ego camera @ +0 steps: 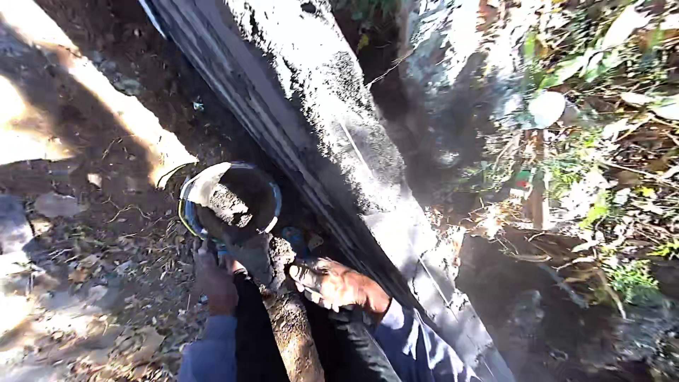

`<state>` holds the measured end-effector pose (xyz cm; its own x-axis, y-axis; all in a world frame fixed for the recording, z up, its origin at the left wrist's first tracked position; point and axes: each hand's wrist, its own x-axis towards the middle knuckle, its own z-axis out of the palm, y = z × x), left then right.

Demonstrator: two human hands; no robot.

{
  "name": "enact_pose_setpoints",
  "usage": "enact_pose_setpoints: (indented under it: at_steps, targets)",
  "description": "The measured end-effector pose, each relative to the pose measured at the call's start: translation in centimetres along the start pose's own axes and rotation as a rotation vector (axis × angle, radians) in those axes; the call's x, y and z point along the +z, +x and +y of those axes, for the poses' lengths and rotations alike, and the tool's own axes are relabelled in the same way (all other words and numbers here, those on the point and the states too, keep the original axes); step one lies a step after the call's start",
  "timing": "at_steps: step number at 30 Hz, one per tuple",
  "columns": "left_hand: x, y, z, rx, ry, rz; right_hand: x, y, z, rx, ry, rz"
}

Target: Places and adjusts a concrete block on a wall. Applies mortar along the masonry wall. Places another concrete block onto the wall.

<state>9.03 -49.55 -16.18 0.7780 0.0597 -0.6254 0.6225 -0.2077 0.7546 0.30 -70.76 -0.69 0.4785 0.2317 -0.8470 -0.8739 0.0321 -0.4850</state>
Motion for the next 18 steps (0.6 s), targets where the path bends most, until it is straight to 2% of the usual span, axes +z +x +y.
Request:
enact_pose_setpoints:
  at_steps: [5,9,11,14,17,18]
  targets:
    - [8.1,-10.9,7.7,0.180,-0.067,-0.220,-2.9,-15.1,-1.6,-0.220,0.139,0.033]
    - [16.6,-16.1,8.3,0.185,-0.273,-0.262,-6.9,-22.7,0.9,-0.336,0.083,0.281]
    - [18.9,-19.0,9.8,0.154,-0.107,-0.287,-8.7,-23.6,3.1,-0.299,-0.080,0.507]
    - [22.1,-20.3,10.3,0.040,-0.237,-0.325,-9.9,-20.8,4.9,-0.090,-0.459,0.874]
    - [23.9,-20.3,9.2,0.026,-0.354,-0.303,-9.9,-16.1,6.6,0.077,-0.683,1.035]
    - [24.0,-20.4,9.0,0.014,-0.360,-0.294,-9.9,-15.5,7.4,0.061,-0.706,1.077]
